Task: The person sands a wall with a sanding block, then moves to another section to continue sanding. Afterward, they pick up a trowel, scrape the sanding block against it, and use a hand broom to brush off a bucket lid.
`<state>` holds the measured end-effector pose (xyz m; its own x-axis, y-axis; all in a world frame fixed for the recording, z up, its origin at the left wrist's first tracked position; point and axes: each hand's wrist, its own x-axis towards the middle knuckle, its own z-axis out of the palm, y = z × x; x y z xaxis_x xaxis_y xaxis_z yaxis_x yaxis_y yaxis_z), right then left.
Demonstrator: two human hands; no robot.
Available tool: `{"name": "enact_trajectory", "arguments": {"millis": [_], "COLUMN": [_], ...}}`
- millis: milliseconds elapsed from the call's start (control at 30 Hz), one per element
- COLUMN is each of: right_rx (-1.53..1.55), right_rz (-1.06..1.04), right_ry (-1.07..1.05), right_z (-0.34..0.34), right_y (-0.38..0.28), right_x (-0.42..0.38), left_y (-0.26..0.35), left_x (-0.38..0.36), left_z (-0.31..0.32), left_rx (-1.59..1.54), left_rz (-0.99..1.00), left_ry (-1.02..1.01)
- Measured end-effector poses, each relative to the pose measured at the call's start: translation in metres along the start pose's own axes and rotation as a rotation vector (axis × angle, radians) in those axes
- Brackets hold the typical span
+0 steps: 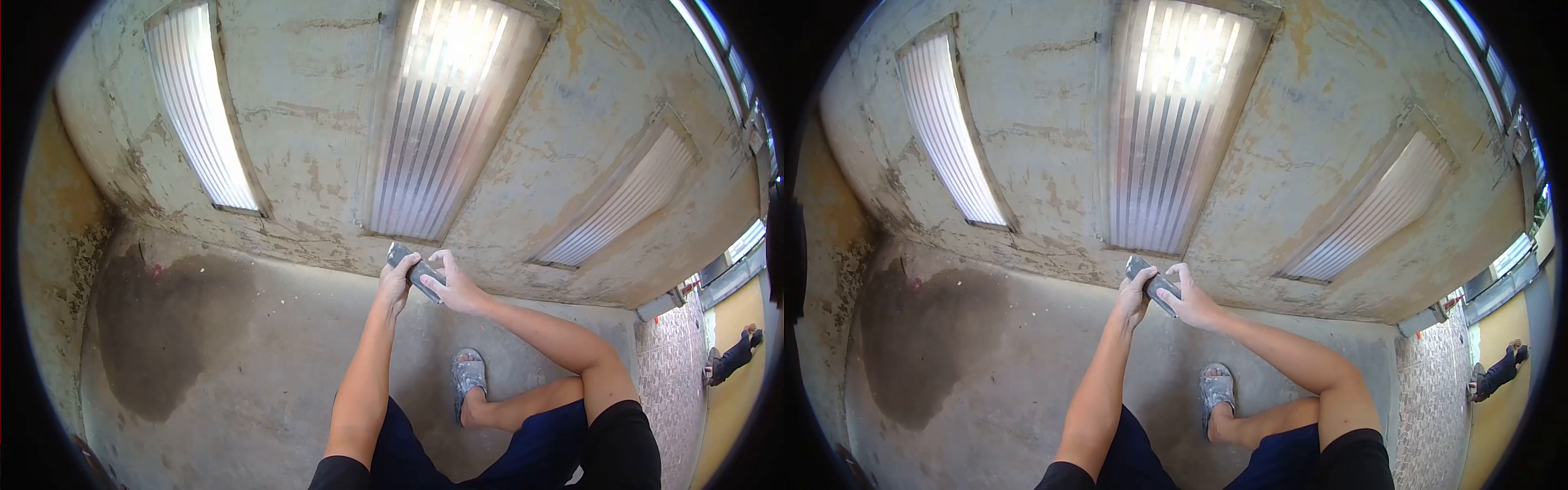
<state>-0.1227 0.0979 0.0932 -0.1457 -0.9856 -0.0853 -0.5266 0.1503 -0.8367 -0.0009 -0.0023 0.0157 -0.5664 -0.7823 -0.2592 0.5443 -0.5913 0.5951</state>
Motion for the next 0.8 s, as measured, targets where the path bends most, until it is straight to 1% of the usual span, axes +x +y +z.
{"name": "enact_trajectory", "arguments": {"millis": [33, 67, 133, 167, 233, 267, 333, 367, 433, 567, 633, 667, 733, 800], "right_rx": [-0.01, -0.009, -0.068, -0.062, -0.151, -0.143, -0.174, -0.171, -0.205, -0.288, -0.261, -0.262, -0.21, -0.249], "right_rz": [0.065, 0.066, 0.101, 0.106, 0.04, 0.046, 0.0, 0.005, -0.039, 0.012, -0.02, -0.018, -0.137, -0.171], "right_ry": [0.023, 0.023, -0.064, -0.066, -0.093, -0.096, -0.018, -0.017, -0.008, 0.049, 0.109, 0.109, 0.23, 0.261], "right_z": [0.0, -0.001, -0.004, -0.005, -0.004, -0.001, 0.001, 0.0, -0.003, -0.008, -0.01, -0.011, -0.011, -0.013], "right_y": [-0.002, 0.0, 0.007, 0.012, 0.017, 0.02, 0.023, 0.023, 0.023, 0.024, 0.022, 0.021, 0.019, 0.015], "right_x": [-0.002, 0.0, 0.005, 0.006, 0.005, 0.005, 0.003, 0.004, 0.007, 0.009, 0.008, 0.007, 0.005, 0.003], "left_y": [0.001, 0.003, 0.006, 0.006, 0.006, 0.007, 0.007, 0.006, 0.005, -0.002, -0.007, -0.009, -0.005, -0.005], "left_x": [-0.002, -0.003, -0.004, -0.005, -0.007, -0.008, -0.008, -0.008, -0.008, 0.002, 0.009, 0.013, 0.01, 0.01], "left_z": [0.002, 0.002, 0.001, 0.001, 0.001, 0.001, 0.0, 0.002, 0.004, 0.002, -0.002, -0.007, -0.004, -0.002], "left_rx": [0.013, 0.014, 0.193, 0.196, 0.295, 0.299, 0.406, 0.407, 0.396, 0.408, 0.408, 0.421, 0.373, 0.327], "left_rz": [0.026, 0.025, 0.069, 0.063, 0.086, 0.078, 0.084, 0.079, 0.075, 0.107, 0.124, 0.12, 0.104, 0.087], "left_ry": [-0.016, -0.015, -0.1, -0.096, -0.199, -0.194, -0.221, -0.221, -0.185, -0.106, 0.02, -0.004, 0.026, 0.056]}}
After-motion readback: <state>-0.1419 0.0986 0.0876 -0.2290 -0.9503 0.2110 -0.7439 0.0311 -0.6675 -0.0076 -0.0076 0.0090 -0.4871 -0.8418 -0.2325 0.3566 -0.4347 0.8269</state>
